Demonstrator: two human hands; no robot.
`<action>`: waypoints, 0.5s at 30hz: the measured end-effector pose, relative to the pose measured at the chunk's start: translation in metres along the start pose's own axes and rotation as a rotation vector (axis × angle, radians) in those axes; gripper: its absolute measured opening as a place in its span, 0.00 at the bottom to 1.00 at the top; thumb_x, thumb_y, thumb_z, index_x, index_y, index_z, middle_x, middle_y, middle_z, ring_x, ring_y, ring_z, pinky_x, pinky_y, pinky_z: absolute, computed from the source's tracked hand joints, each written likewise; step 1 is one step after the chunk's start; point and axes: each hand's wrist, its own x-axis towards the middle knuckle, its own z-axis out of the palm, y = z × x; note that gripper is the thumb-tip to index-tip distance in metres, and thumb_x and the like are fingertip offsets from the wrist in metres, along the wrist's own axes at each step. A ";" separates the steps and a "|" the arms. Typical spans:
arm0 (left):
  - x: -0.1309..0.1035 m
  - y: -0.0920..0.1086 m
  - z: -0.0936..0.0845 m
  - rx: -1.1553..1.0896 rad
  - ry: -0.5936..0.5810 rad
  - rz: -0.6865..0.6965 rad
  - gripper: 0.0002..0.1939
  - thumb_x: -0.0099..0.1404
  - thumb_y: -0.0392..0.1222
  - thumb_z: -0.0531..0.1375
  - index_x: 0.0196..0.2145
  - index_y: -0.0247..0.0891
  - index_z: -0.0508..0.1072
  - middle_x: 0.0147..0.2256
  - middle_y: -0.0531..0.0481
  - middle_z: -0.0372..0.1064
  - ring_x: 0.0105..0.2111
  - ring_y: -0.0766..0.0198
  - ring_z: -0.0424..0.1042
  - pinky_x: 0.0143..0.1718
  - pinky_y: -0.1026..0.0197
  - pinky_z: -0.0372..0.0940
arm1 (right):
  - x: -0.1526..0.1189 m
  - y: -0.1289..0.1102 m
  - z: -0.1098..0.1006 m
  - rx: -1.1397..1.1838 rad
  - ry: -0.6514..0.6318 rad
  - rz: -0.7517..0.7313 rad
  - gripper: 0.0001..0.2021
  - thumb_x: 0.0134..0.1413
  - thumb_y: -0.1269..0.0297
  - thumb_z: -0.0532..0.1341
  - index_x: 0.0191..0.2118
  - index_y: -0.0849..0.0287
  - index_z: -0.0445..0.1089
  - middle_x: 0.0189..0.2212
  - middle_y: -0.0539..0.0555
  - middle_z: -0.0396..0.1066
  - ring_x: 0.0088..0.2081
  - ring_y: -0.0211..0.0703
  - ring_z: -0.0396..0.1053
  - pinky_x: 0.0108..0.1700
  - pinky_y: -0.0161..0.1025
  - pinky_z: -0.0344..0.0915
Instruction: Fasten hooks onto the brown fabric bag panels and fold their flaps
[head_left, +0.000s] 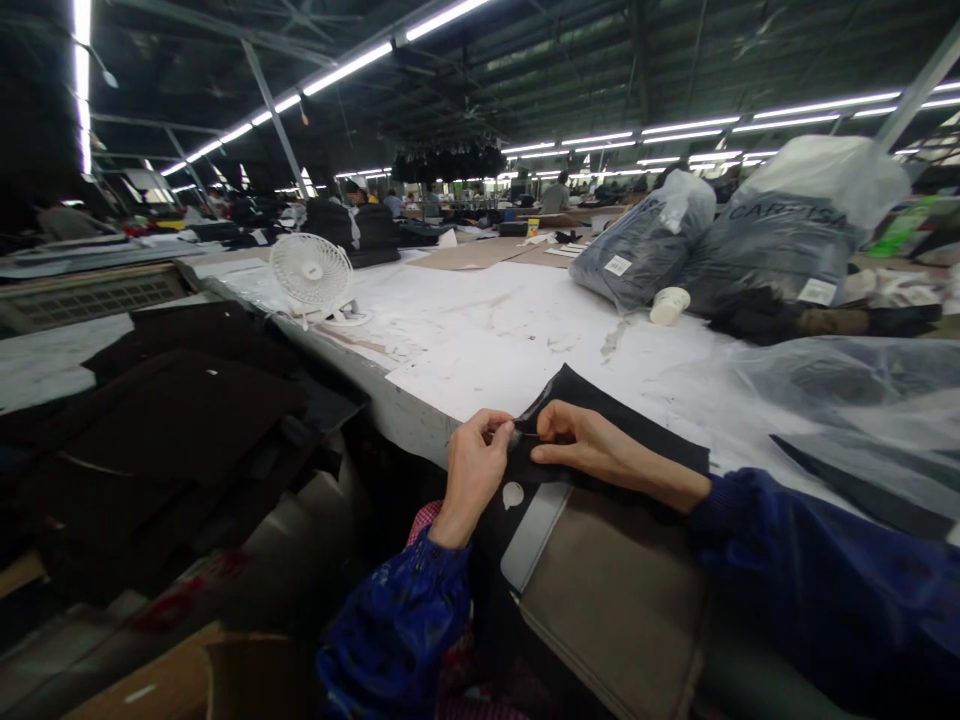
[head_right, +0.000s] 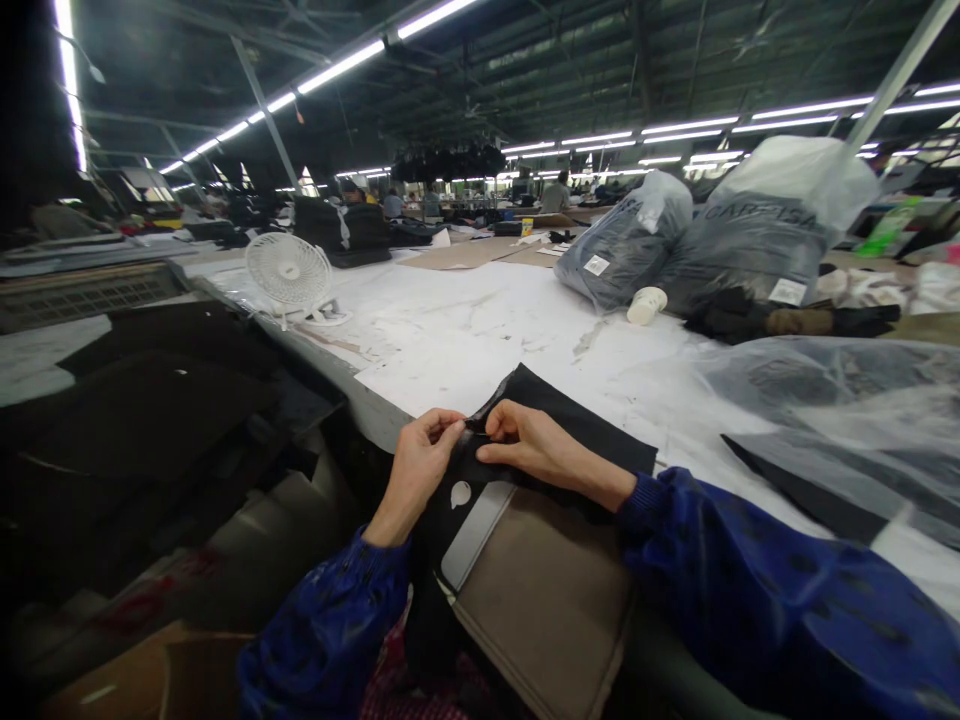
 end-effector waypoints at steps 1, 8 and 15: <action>-0.003 -0.001 -0.002 -0.061 -0.007 -0.021 0.07 0.60 0.41 0.59 0.30 0.36 0.74 0.27 0.50 0.72 0.28 0.65 0.69 0.31 0.65 0.60 | 0.001 0.000 0.002 0.070 0.044 0.018 0.15 0.45 0.59 0.68 0.29 0.58 0.60 0.23 0.44 0.61 0.25 0.34 0.57 0.27 0.33 0.53; -0.026 0.006 -0.015 -0.408 -0.028 -0.229 0.13 0.56 0.45 0.63 0.37 0.37 0.69 0.19 0.57 0.66 0.19 0.69 0.64 0.22 0.68 0.57 | -0.005 -0.011 0.014 0.254 0.086 0.006 0.15 0.42 0.57 0.69 0.26 0.59 0.63 0.21 0.45 0.62 0.24 0.32 0.58 0.26 0.33 0.53; -0.033 0.014 -0.019 -0.496 0.023 -0.275 0.12 0.54 0.43 0.64 0.35 0.33 0.77 0.25 0.50 0.73 0.26 0.65 0.71 0.29 0.66 0.63 | -0.016 -0.026 0.018 0.122 0.148 -0.141 0.07 0.52 0.59 0.65 0.34 0.57 0.74 0.31 0.51 0.73 0.32 0.38 0.68 0.34 0.36 0.66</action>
